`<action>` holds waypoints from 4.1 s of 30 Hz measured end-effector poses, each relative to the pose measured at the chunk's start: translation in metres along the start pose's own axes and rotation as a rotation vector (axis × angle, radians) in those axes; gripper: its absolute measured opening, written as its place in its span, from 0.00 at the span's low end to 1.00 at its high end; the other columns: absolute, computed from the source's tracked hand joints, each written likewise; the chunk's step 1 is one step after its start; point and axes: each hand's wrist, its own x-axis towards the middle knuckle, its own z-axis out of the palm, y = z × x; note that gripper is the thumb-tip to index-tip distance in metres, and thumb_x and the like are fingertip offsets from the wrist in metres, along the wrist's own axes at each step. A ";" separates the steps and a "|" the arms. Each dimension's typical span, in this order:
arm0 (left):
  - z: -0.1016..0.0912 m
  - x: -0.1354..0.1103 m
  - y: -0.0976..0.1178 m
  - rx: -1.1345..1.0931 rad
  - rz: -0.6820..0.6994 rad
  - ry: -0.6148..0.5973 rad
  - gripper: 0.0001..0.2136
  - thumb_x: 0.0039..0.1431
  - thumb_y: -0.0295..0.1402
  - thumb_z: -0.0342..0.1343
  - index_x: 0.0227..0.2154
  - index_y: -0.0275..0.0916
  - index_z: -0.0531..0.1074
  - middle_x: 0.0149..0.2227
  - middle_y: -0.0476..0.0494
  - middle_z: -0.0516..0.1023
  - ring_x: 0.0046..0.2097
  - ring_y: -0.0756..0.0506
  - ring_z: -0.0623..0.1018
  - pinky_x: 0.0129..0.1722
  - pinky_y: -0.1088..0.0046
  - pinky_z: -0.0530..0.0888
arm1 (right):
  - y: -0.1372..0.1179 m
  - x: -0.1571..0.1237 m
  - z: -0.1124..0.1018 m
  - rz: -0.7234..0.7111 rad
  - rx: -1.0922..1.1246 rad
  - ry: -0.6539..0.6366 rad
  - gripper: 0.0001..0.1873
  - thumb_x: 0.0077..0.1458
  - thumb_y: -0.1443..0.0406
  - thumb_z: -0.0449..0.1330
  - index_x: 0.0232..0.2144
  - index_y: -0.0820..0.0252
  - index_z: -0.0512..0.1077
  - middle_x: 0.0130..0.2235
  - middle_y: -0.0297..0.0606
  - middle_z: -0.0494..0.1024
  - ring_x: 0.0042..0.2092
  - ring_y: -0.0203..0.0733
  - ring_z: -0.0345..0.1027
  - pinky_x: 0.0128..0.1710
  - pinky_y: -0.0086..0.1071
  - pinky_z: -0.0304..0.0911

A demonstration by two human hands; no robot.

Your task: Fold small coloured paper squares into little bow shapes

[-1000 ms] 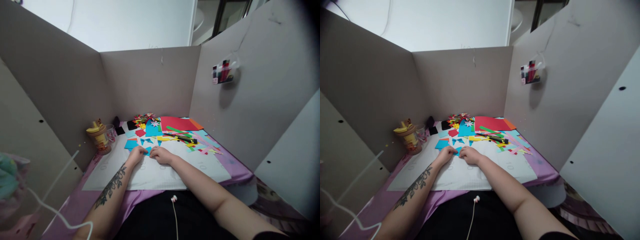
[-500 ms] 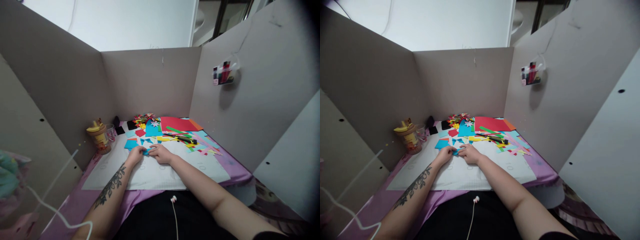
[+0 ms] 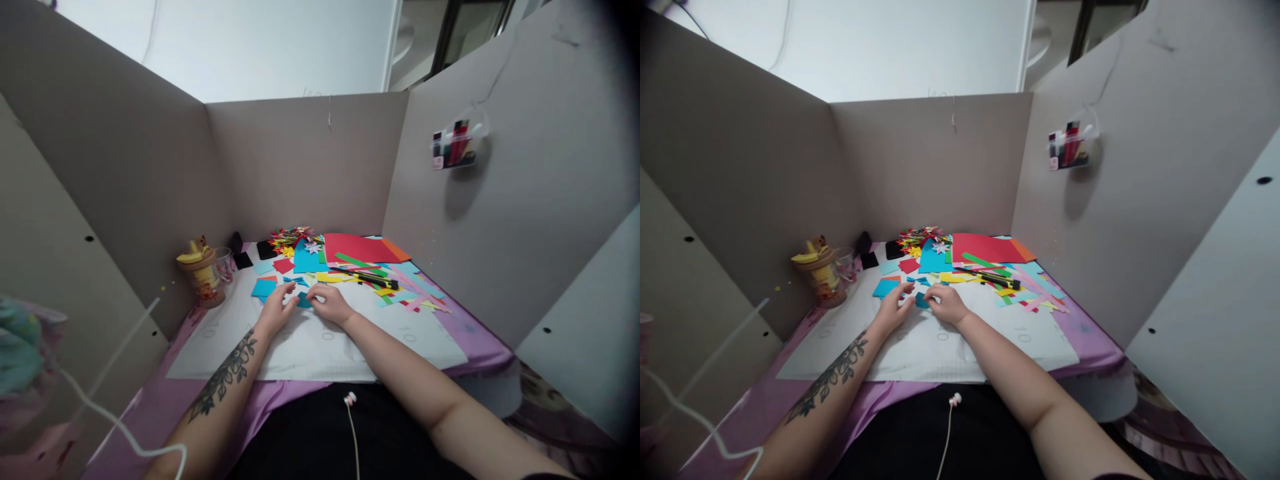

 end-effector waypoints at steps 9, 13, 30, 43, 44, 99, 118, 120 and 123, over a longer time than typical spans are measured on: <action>0.004 -0.002 0.005 -0.035 0.015 -0.044 0.07 0.53 0.30 0.51 0.34 0.39 0.73 0.30 0.48 0.77 0.30 0.50 0.73 0.32 0.75 0.68 | -0.010 -0.002 0.014 0.005 -0.007 0.036 0.23 0.51 0.72 0.53 0.50 0.55 0.62 0.41 0.40 0.73 0.42 0.41 0.67 0.42 0.35 0.63; 0.007 0.001 0.000 -0.194 -0.133 0.053 0.05 0.50 0.32 0.54 0.29 0.37 0.72 0.25 0.50 0.74 0.26 0.51 0.70 0.27 0.77 0.66 | -0.008 0.002 0.016 0.262 0.177 0.089 0.24 0.46 0.67 0.59 0.48 0.58 0.64 0.38 0.38 0.73 0.37 0.39 0.67 0.35 0.31 0.63; 0.008 0.004 -0.003 -0.280 -0.210 0.018 0.05 0.45 0.30 0.57 0.26 0.37 0.68 0.23 0.51 0.72 0.26 0.50 0.71 0.27 0.77 0.65 | -0.003 0.007 0.017 0.409 0.310 0.198 0.11 0.45 0.66 0.58 0.35 0.60 0.70 0.34 0.36 0.73 0.35 0.38 0.65 0.34 0.29 0.59; 0.006 0.007 0.004 -0.350 -0.239 0.054 0.10 0.45 0.32 0.58 0.31 0.37 0.67 0.24 0.51 0.72 0.28 0.50 0.72 0.29 0.75 0.67 | -0.002 0.009 0.022 0.516 0.375 0.206 0.10 0.41 0.65 0.60 0.31 0.60 0.69 0.28 0.31 0.70 0.28 0.35 0.61 0.29 0.28 0.57; 0.006 0.007 0.005 -0.345 -0.230 0.058 0.09 0.45 0.33 0.58 0.30 0.37 0.66 0.24 0.51 0.71 0.28 0.50 0.72 0.29 0.75 0.67 | -0.003 0.010 0.022 0.518 0.401 0.222 0.12 0.41 0.65 0.60 0.33 0.60 0.68 0.28 0.31 0.70 0.28 0.35 0.62 0.30 0.29 0.58; -0.002 0.009 0.009 -0.625 -0.375 0.182 0.18 0.42 0.37 0.61 0.36 0.38 0.62 0.20 0.56 0.69 0.23 0.54 0.70 0.26 0.78 0.64 | -0.007 0.011 0.025 0.529 0.387 0.126 0.12 0.42 0.60 0.61 0.17 0.61 0.65 0.20 0.28 0.64 0.25 0.33 0.56 0.27 0.28 0.53; 0.006 0.007 0.000 -0.637 -0.344 0.090 0.13 0.50 0.39 0.56 0.35 0.35 0.71 0.34 0.42 0.77 0.37 0.44 0.76 0.36 0.69 0.71 | -0.013 0.008 0.027 0.445 0.375 0.039 0.09 0.45 0.64 0.57 0.31 0.61 0.70 0.29 0.33 0.72 0.31 0.35 0.63 0.31 0.28 0.57; 0.006 0.007 -0.003 -0.533 -0.330 0.142 0.11 0.52 0.38 0.53 0.35 0.36 0.69 0.33 0.44 0.76 0.35 0.46 0.76 0.34 0.71 0.71 | -0.014 0.009 0.027 0.405 0.351 0.078 0.14 0.45 0.64 0.58 0.37 0.60 0.69 0.31 0.33 0.72 0.32 0.35 0.64 0.32 0.28 0.58; 0.007 0.006 -0.004 -0.361 -0.259 0.102 0.08 0.54 0.35 0.49 0.33 0.36 0.67 0.31 0.46 0.74 0.31 0.49 0.75 0.31 0.74 0.69 | -0.014 0.009 0.026 0.391 0.297 0.112 0.11 0.46 0.64 0.57 0.35 0.60 0.67 0.30 0.33 0.71 0.31 0.35 0.64 0.31 0.28 0.58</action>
